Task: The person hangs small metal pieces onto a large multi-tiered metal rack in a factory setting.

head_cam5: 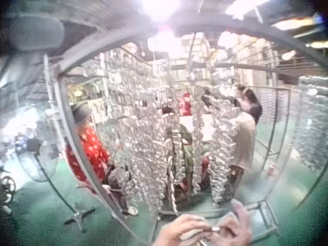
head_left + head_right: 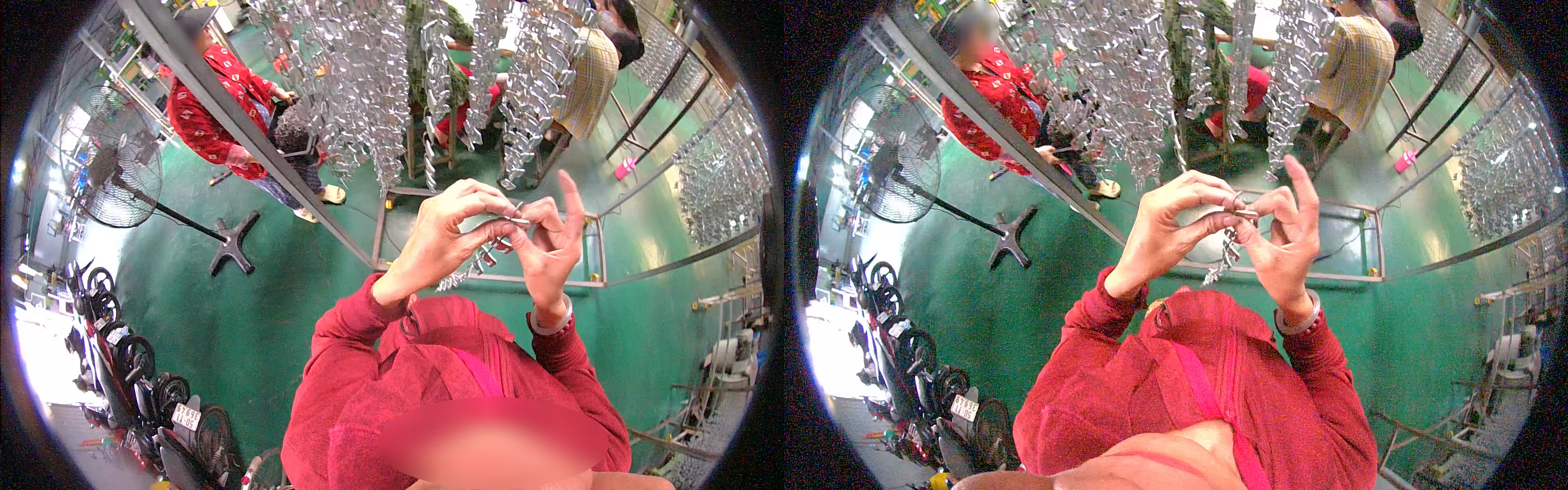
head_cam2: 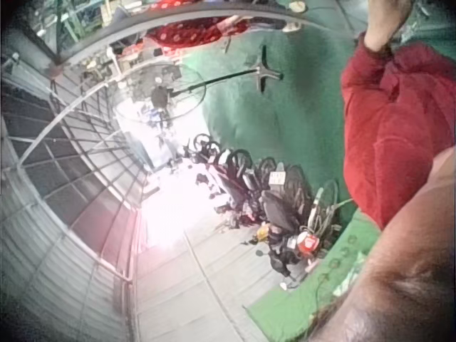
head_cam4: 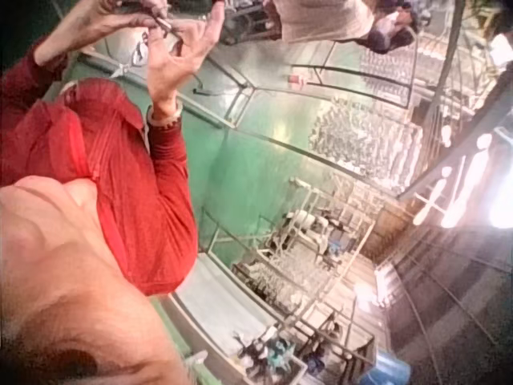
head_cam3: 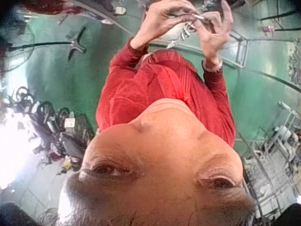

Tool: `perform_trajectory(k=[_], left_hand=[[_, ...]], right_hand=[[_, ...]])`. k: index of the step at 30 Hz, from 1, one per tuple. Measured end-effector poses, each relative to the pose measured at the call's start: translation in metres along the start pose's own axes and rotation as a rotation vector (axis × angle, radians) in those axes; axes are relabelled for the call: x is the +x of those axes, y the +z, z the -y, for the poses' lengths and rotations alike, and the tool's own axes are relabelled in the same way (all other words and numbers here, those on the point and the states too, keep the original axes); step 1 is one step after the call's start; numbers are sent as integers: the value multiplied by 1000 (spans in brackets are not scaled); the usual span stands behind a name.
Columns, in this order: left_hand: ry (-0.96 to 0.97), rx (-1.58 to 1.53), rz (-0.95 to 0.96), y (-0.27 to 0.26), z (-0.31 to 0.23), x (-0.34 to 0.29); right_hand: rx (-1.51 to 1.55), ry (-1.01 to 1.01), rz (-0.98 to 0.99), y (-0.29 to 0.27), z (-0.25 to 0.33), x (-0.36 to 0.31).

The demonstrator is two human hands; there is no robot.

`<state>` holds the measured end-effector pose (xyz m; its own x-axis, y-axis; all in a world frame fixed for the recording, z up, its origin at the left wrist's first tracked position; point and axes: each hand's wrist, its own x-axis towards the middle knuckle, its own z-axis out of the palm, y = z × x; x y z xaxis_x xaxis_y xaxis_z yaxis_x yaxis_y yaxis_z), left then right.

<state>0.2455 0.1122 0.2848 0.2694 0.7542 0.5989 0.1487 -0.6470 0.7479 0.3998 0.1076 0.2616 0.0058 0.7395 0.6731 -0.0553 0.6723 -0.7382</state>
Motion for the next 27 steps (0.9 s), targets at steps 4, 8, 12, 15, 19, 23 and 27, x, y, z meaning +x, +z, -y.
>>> perform_trajectory(k=[4, 8, 12, 15, 19, 23, 27], left_hand=[[-48, -45, 16, -11, 3, 2], [-91, -293, -68, -30, 6, 7], [-81, -309, -112, -59, -5, 25], [-34, -370, -204, -73, -13, 45], [7, -388, -337, -95, -29, 77], [27, -417, -361, -113, -33, 110], [133, -572, -384, -124, -25, 144]], right_hand=[[7, 42, 41, 12, -8, 4], [13, -32, 65, 12, -7, 25], [-47, -122, -110, -1, -2, 76], [-109, -326, -204, -3, 20, 129], [7, -468, -179, 4, 53, 164], [159, -377, 0, 13, 68, 193], [208, -205, 91, 28, 72, 234]])
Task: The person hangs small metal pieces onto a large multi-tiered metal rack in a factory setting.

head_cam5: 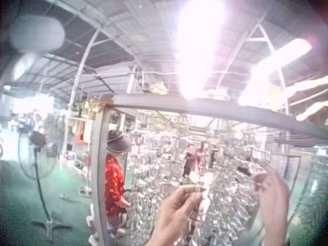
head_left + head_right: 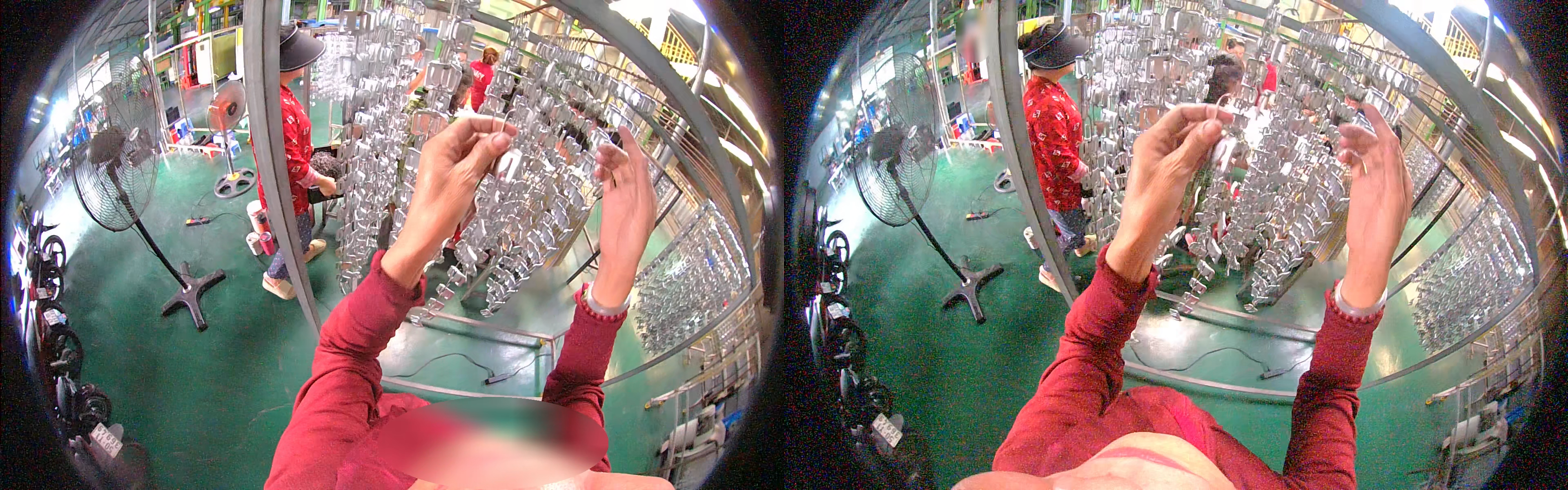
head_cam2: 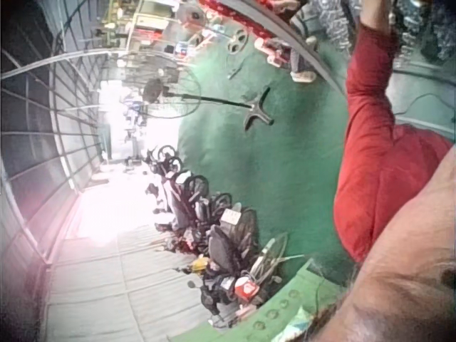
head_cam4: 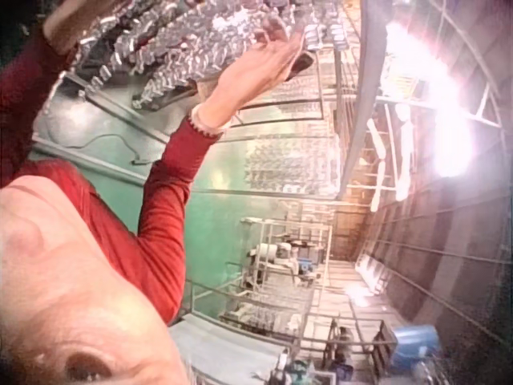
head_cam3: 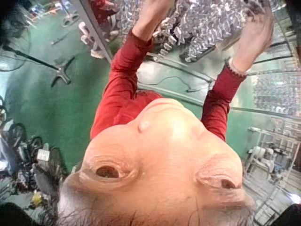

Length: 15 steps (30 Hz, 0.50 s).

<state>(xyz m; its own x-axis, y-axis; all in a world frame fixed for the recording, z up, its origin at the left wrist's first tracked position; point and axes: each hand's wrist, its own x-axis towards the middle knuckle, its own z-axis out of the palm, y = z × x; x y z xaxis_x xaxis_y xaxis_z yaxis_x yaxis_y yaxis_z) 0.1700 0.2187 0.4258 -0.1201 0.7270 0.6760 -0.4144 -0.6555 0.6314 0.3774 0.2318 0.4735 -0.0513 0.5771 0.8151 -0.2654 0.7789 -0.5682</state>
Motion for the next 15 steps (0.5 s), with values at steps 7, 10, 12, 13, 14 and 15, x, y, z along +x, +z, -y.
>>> perform_trajectory(k=[7, 10, 12, 13, 14, 15], left_hand=[[230, 248, -159, 3, 15, 38], [291, 380, -220, 5, 14, 39], [265, 325, -203, 3, 27, 42], [254, 303, -200, 1, 30, 43], [265, 394, -215, 0, 27, 40], [266, 363, -212, -1, 30, 41]], right_hand=[[-517, -250, -47, 53, -19, 59], [-568, -378, -145, 75, -28, 83], [-370, -365, -208, 83, -33, 95], [-345, -385, -220, 89, -34, 99], [-319, -405, -232, 94, -34, 101], [-293, -426, -244, 97, -36, 105]])
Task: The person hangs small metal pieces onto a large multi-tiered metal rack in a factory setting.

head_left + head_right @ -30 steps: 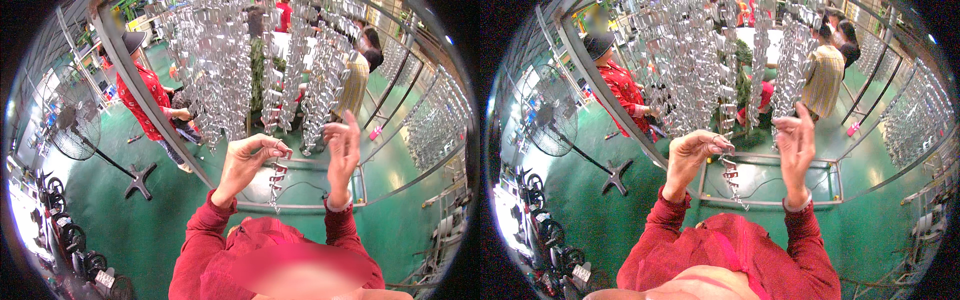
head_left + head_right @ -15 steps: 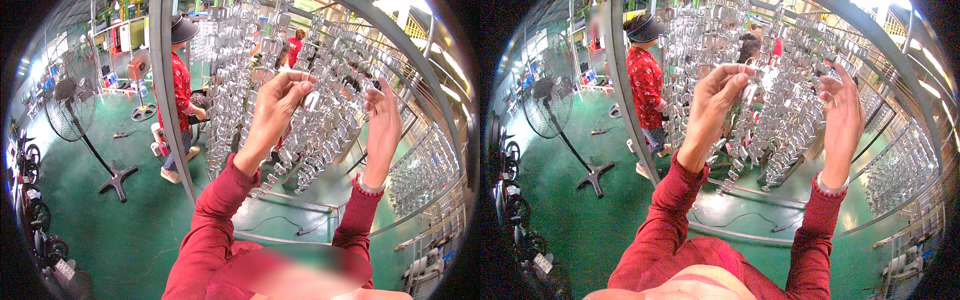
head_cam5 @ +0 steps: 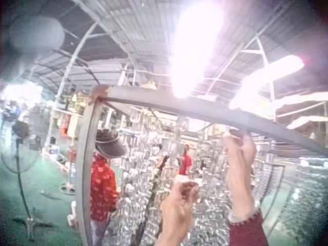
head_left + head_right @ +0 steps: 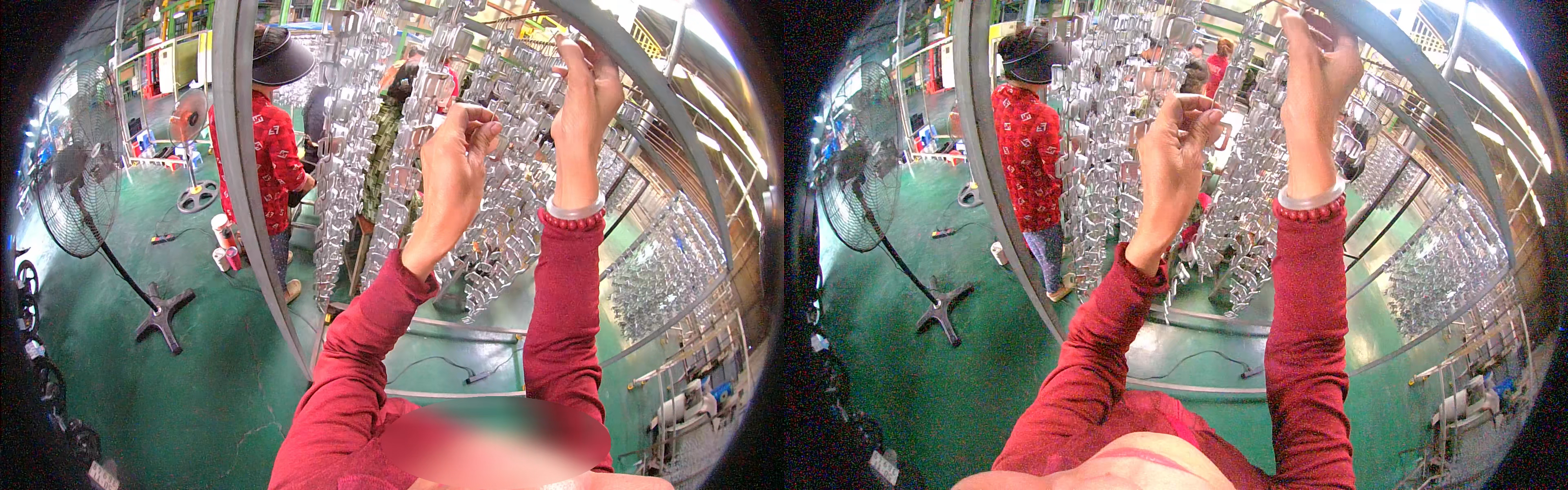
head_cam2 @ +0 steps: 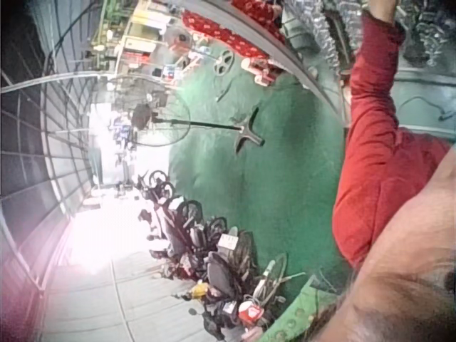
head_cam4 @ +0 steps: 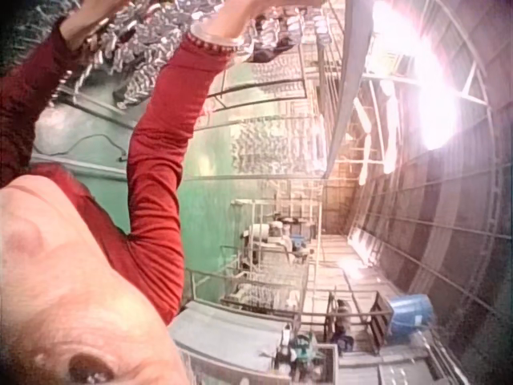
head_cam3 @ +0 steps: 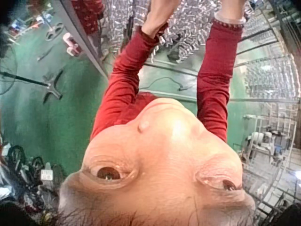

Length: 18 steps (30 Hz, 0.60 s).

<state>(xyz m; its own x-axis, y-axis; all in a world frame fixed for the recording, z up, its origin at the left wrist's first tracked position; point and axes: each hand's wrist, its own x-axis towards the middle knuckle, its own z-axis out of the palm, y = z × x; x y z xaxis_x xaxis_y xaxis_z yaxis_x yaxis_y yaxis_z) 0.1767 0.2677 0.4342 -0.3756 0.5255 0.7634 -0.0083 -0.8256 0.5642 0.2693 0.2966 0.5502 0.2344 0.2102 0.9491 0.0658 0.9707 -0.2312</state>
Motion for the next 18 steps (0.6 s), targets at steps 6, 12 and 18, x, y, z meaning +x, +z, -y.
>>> perform_trajectory(k=[6, 12, 18], left_hand=[[30, -92, -17, 2, 8, -9], [162, -22, -85, 8, 21, -16], [43, -115, -55, 3, 12, -13]], right_hand=[[163, 35, -161, 3, -27, 16], [93, 8, -181, 4, -17, 17], [-55, 117, 77, 0, 1, 7]])
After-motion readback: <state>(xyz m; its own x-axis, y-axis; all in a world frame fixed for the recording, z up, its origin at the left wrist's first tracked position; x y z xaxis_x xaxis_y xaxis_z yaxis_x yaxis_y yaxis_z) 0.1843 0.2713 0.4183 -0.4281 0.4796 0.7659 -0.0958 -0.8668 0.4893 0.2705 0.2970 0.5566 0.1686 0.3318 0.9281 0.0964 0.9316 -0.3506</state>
